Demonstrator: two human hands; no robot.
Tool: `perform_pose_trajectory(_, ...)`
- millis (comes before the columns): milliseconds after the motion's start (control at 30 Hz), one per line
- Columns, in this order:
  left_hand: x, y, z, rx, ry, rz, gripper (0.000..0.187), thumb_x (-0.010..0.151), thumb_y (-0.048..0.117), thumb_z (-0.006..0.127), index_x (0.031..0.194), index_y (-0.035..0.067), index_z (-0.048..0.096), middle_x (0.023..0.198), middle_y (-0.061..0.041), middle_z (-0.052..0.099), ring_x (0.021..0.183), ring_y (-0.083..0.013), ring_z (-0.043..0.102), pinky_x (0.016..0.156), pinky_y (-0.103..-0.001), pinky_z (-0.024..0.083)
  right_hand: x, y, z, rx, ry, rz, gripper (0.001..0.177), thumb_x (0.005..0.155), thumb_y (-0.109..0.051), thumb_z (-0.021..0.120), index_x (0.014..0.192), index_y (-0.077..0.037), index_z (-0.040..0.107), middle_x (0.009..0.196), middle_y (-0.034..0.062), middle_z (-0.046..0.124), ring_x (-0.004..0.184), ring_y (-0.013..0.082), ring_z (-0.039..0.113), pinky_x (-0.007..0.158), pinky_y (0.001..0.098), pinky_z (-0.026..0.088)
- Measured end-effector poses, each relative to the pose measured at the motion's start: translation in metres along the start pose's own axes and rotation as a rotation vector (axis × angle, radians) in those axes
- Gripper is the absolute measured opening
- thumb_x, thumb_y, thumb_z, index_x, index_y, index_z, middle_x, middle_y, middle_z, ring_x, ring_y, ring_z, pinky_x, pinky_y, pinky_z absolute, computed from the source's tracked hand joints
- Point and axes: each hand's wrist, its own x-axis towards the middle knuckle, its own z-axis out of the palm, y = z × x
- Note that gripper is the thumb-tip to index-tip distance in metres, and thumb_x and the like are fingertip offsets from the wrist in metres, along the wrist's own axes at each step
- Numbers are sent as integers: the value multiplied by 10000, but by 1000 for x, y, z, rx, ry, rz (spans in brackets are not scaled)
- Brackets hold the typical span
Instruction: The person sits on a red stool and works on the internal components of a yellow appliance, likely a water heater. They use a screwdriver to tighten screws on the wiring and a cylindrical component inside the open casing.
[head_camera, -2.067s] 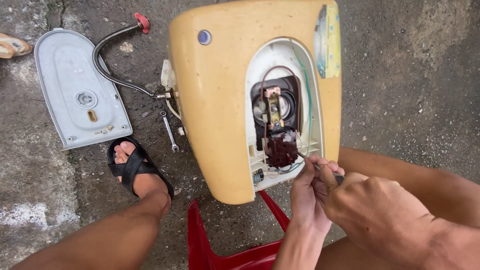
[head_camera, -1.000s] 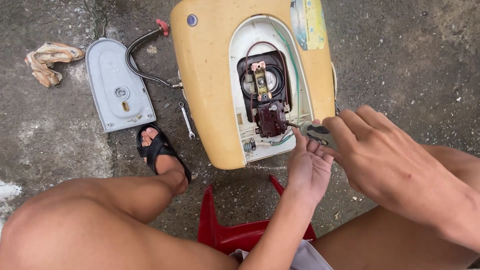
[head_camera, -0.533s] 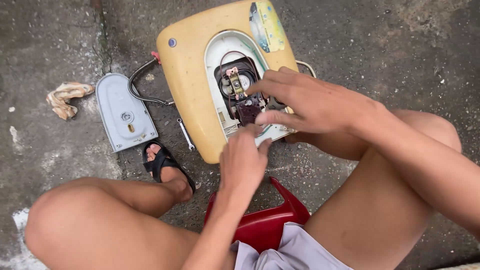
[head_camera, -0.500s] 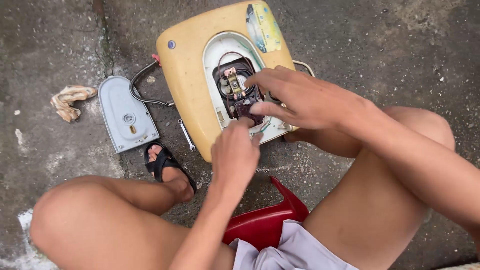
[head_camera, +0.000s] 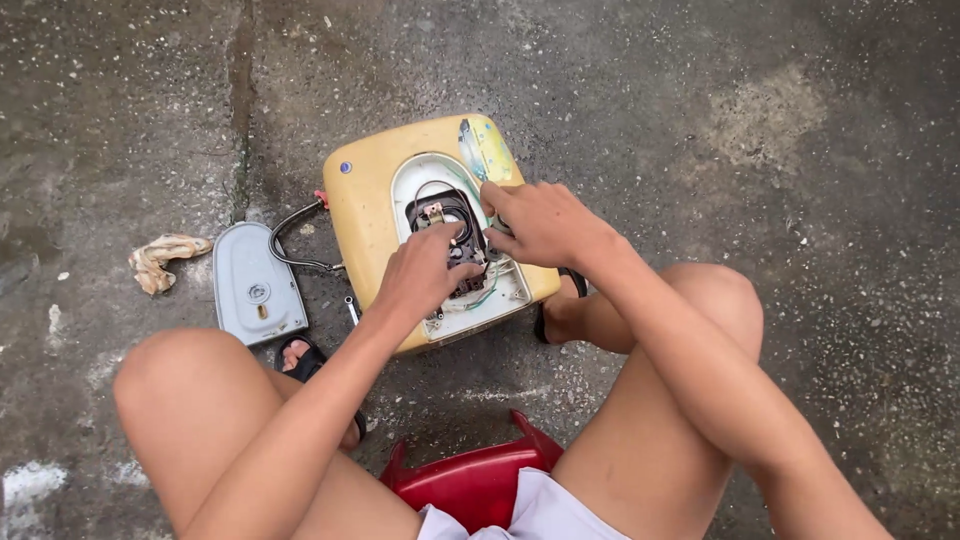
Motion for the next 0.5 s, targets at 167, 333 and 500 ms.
perform_pose_trajectory(167, -5, 13, -11, -107, 6, -13, 602, 898, 170, 764, 1431, 3, 541, 1353, -209, 634, 1260, -391, 617, 1010, -589, 524, -2, -3, -2, 239, -49, -3, 304, 850, -237, 692, 1097, -102, 577, 969, 165, 714, 958, 449, 716, 815, 561, 567)
perform_pose_trajectory(333, 7, 3, 3, -117, -26, 23, 557, 883, 217, 785, 1384, 55, 602, 1301, -134, 682, 1170, -354, 676, 965, -547, 553, 0, -10, -1, 344, -144, -19, 457, 901, -406, 657, 1171, -47, 571, 1139, 242, 662, 1088, 480, 666, 917, 585, 545)
perform_pose_trajectory(500, 5, 7, 3, -258, -10, 43, 441, 887, 292, 757, 1228, 18, 699, 1183, -180, 747, 1074, -391, 713, 937, -561, 562, 1, -20, 2, 34, -98, 157, 608, 1063, -607, 178, 1153, -86, 477, 1022, 244, 679, 984, 455, 710, 849, 587, 549)
